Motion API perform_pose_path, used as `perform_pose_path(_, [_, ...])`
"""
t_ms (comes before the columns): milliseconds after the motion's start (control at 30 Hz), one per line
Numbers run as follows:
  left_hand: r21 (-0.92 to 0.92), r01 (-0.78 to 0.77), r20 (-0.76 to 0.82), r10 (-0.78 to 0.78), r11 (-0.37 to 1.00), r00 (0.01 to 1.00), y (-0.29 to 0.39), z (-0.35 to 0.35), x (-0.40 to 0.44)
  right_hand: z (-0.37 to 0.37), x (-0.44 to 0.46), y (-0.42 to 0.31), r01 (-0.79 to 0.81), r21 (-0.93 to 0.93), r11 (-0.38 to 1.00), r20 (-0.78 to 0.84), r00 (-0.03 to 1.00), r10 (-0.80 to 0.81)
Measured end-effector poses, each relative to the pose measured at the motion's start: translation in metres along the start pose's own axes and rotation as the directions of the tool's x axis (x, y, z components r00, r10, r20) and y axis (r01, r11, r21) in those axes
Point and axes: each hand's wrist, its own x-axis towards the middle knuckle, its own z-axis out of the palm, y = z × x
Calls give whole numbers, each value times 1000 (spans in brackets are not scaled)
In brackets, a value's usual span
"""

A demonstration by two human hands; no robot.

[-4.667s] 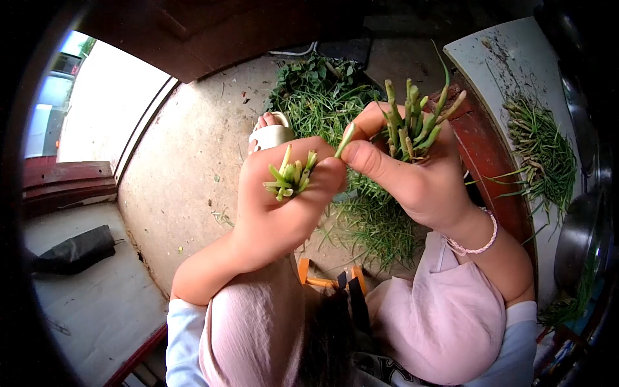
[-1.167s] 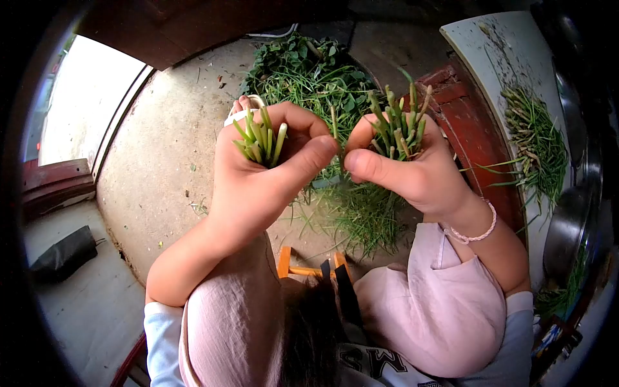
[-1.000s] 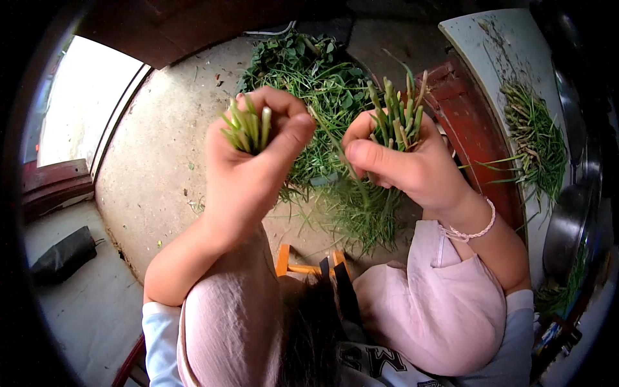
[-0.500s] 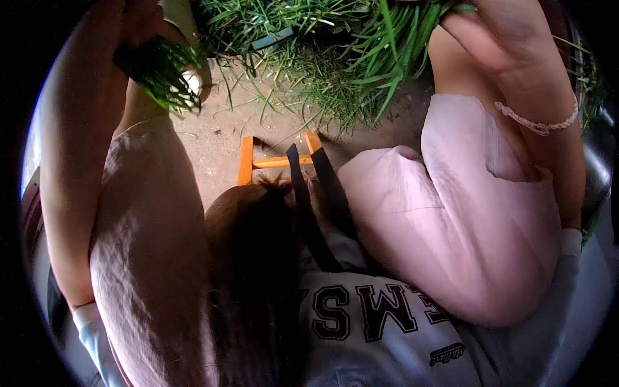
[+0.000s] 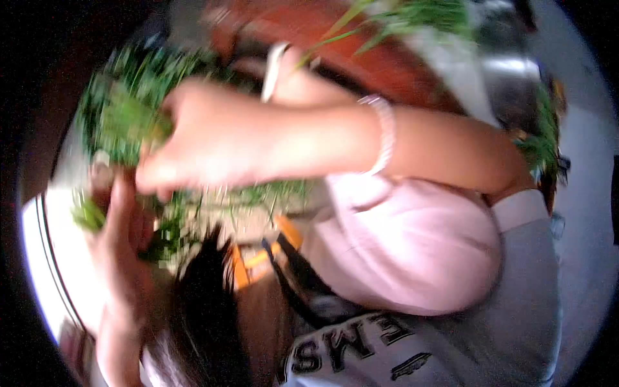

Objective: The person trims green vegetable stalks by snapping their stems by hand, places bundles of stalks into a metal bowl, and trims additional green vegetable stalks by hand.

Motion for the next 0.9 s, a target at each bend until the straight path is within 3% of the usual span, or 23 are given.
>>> perform_pose_path(67, [56,-67,18,66,996,998,10,13,-13,-8,-16,-16,-8,-131,991,10,1000,9])
perform_pose_path(133, [94,-99,-29,103,991,994,18,28,-28,-17,-45,-38,18,-396,918,-21,999,-29])
perform_pose_path(200, [128,-178,129,162,976,978,17,16,-35,-22,-74,-46,93,-481,872,-105,981,-162])
perform_pose_path(233, [99,-224,93,215,969,972,9,16,-42,-25,-90,-50,162,-530,833,-148,949,-279])
perform_pose_path(267, [146,-268,101,255,952,962,7,19,-41,-28,-108,-54,189,-517,835,-179,930,-322])
perform_pose_path(333, [207,-300,120,280,931,952,4,24,-45,-64,-141,-77,101,-357,928,-211,960,-185])
perform_pose_path(367, [208,-331,135,308,920,942,2,28,-53,-69,-158,-73,184,-387,903,-249,922,-295])
perform_pose_path(467, [203,-229,167,197,952,966,7,33,-71,-84,-195,-69,197,-215,957,-199,950,-240])
perform_pose_path(533, [228,-144,164,108,963,981,20,50,-91,-97,-222,-60,245,-272,930,-198,932,-304])
perform_pose_path(567, [226,-105,187,63,968,980,24,59,-107,-104,-236,-56,249,-212,945,-218,931,-294])
perform_pose_path(600, [257,-183,189,136,949,972,21,63,-113,-112,-253,-52,249,-150,957,-243,929,-280])
perform_pose_path(667, [352,-222,282,123,909,952,18,67,-122,-127,-304,-62,304,78,949,-355,898,-258])
perform_pose_path(700, [119,-201,178,179,972,968,10,94,-136,-129,-327,-57,394,54,917,-521,795,-311])
perform_pose_path(733, [96,-150,310,114,984,944,14,102,-144,-131,-352,-51,471,12,882,-670,659,-343])
perform_pose_path(800, [77,-219,401,171,973,900,15,124,-146,-146,-395,-30,574,107,812,-812,522,-262])
perform_pose_path(867, [60,-172,250,152,983,956,14,158,-148,-159,-416,5,552,-25,833,-987,116,-107])
perform_pose_path(900, [91,-183,237,157,979,959,14,172,-146,-172,-425,29,503,-49,863,-999,-26,-42])
